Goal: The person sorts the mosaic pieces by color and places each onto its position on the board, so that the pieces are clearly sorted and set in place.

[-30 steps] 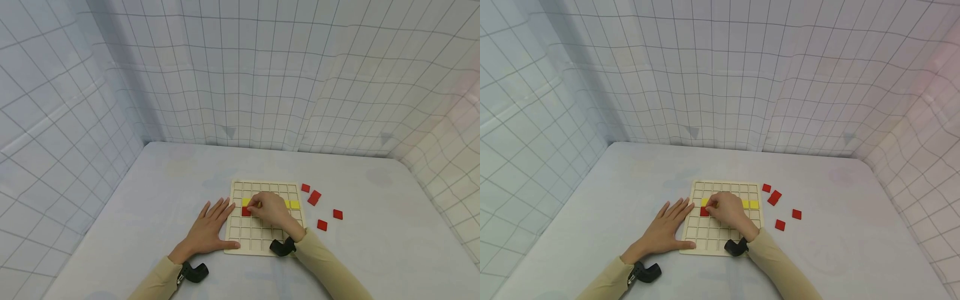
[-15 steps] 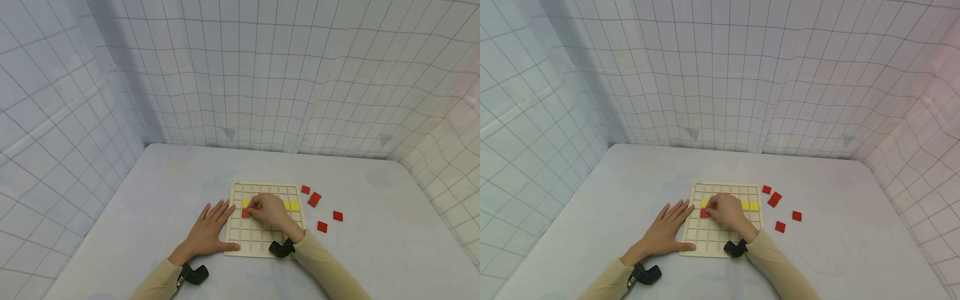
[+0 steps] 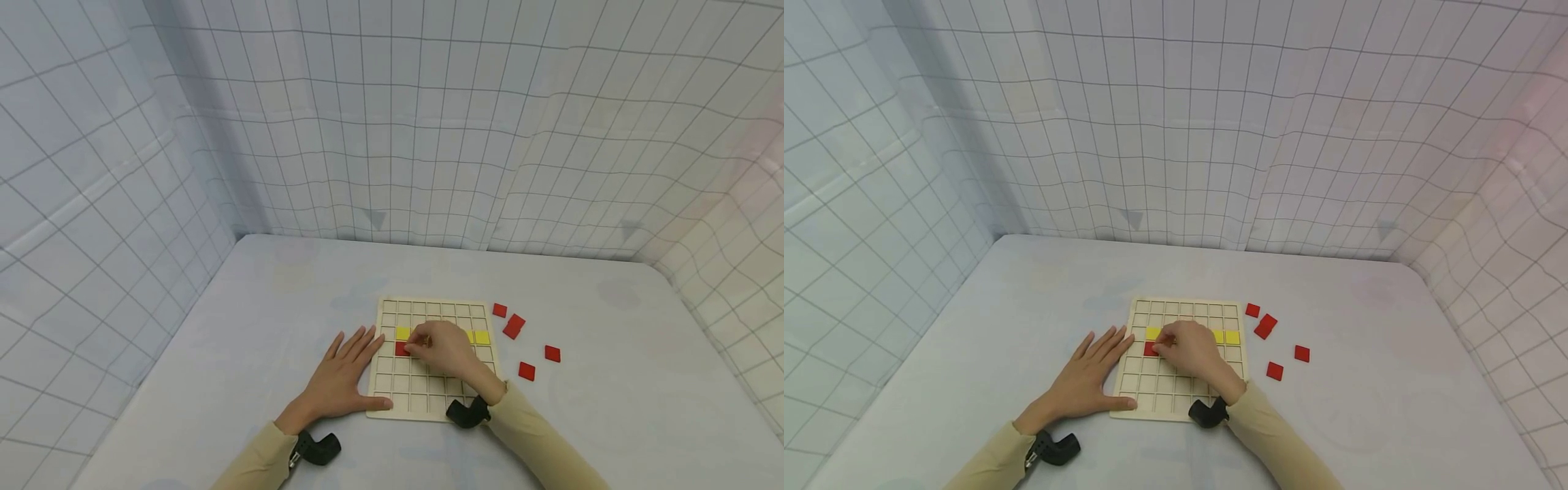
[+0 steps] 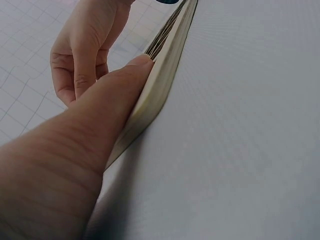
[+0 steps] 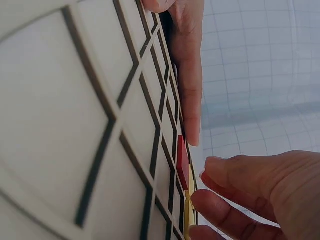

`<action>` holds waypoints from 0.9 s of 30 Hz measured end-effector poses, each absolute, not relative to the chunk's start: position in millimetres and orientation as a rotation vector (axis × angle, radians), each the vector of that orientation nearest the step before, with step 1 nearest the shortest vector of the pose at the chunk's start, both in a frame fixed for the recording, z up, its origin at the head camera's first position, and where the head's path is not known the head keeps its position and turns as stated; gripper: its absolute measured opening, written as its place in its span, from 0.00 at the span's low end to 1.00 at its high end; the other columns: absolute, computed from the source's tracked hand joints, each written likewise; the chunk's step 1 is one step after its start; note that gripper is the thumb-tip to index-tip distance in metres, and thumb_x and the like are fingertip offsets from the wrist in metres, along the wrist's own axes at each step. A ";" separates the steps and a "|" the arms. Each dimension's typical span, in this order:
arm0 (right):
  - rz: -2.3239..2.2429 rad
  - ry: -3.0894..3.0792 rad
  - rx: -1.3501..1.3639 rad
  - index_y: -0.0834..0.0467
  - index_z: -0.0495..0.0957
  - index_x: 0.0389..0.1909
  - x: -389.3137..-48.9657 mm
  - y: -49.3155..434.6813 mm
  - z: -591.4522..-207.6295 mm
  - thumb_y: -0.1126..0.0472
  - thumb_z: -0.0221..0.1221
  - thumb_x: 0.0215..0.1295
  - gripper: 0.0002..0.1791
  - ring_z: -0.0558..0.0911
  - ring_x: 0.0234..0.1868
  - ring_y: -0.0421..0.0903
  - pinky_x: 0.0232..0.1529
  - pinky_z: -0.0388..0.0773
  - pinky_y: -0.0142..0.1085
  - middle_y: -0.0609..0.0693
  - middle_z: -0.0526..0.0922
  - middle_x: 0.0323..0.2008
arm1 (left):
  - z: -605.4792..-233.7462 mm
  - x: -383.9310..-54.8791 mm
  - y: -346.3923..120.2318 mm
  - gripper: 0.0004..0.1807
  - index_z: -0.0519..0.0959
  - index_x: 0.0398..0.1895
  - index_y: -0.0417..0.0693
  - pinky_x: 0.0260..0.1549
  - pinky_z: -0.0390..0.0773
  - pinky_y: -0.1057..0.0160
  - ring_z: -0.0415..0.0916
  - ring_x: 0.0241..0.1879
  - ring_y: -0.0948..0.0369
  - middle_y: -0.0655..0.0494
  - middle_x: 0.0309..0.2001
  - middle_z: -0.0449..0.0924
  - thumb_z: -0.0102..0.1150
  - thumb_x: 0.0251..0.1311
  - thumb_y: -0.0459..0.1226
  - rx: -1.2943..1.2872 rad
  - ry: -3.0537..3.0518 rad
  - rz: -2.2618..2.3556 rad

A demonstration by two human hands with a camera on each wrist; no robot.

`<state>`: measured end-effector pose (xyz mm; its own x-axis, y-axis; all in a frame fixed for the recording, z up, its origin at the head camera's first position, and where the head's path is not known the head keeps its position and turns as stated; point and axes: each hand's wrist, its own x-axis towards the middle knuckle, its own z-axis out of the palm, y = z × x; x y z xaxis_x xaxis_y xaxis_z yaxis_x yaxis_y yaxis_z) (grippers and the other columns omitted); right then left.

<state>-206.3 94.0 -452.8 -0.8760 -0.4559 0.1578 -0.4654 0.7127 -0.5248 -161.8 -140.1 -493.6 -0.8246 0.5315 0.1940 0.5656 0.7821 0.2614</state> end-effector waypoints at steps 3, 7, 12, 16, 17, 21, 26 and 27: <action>0.897 -2.853 0.795 0.48 0.84 0.27 -203.7 99.6 -453.8 0.54 0.66 0.59 0.04 0.71 0.22 0.35 0.23 0.69 0.29 0.34 0.77 0.22 | -493.7 -162.0 -139.7 0.59 0.53 0.75 0.49 0.66 0.38 0.46 0.41 0.72 0.54 0.51 0.74 0.47 0.47 0.45 0.76 -0.887 -2.856 -0.468; 0.898 -2.790 0.813 0.48 0.84 0.28 -199.8 110.7 -452.8 0.54 0.67 0.57 0.03 0.70 0.22 0.34 0.22 0.69 0.29 0.33 0.75 0.22 | -492.8 -162.0 -139.0 0.60 0.52 0.75 0.50 0.67 0.37 0.46 0.40 0.72 0.54 0.52 0.74 0.45 0.46 0.45 0.77 -0.884 -2.875 -0.465; 0.893 -2.720 0.811 0.47 0.84 0.29 -196.5 129.9 -450.4 0.53 0.68 0.56 0.03 0.70 0.22 0.33 0.23 0.69 0.28 0.32 0.75 0.23 | -491.1 -161.6 -139.0 0.60 0.50 0.75 0.50 0.67 0.36 0.47 0.39 0.73 0.55 0.53 0.75 0.44 0.44 0.44 0.77 -0.879 -2.901 -0.442; 0.902 -2.706 0.769 0.47 0.84 0.29 -194.3 146.2 -448.2 0.54 0.69 0.56 0.03 0.70 0.23 0.33 0.22 0.70 0.28 0.32 0.75 0.23 | -490.4 -161.4 -139.5 0.60 0.49 0.76 0.51 0.67 0.35 0.48 0.38 0.73 0.56 0.54 0.75 0.43 0.44 0.45 0.77 -0.874 -2.909 -0.442; 0.907 -2.706 0.756 0.47 0.84 0.29 -193.7 150.1 -447.5 0.54 0.69 0.55 0.03 0.70 0.23 0.33 0.22 0.70 0.28 0.32 0.75 0.23 | -490.4 -161.4 -139.6 0.60 0.49 0.76 0.51 0.67 0.35 0.48 0.37 0.73 0.56 0.54 0.75 0.43 0.44 0.44 0.77 -0.873 -2.909 -0.442; 0.910 -2.709 0.712 0.48 0.84 0.29 -190.2 165.3 -444.4 0.56 0.69 0.55 0.03 0.71 0.23 0.34 0.21 0.69 0.29 0.33 0.76 0.23 | -490.2 -161.3 -139.6 0.60 0.50 0.75 0.50 0.67 0.35 0.48 0.38 0.73 0.56 0.53 0.75 0.43 0.45 0.44 0.77 -0.876 -2.904 -0.452; 0.893 -2.731 0.661 0.48 0.84 0.30 -186.7 186.1 -443.5 0.56 0.70 0.53 0.05 0.72 0.24 0.35 0.21 0.70 0.30 0.33 0.76 0.24 | -491.8 -161.5 -139.4 0.60 0.51 0.75 0.49 0.67 0.37 0.46 0.39 0.73 0.54 0.52 0.74 0.45 0.47 0.44 0.76 -0.890 -2.882 -0.469; 0.893 -2.745 0.652 0.48 0.84 0.30 -185.8 190.8 -443.1 0.56 0.70 0.53 0.05 0.72 0.25 0.35 0.22 0.70 0.30 0.33 0.76 0.24 | -492.0 -161.6 -139.2 0.60 0.51 0.75 0.49 0.67 0.37 0.46 0.40 0.73 0.54 0.52 0.74 0.45 0.47 0.44 0.76 -0.890 -2.880 -0.467</action>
<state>-185.8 190.8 -443.1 -0.8872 -0.3509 0.2997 -0.4600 0.7231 -0.5153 -161.6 -139.2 -492.0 -0.8258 0.5360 0.1753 0.5639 0.7833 0.2616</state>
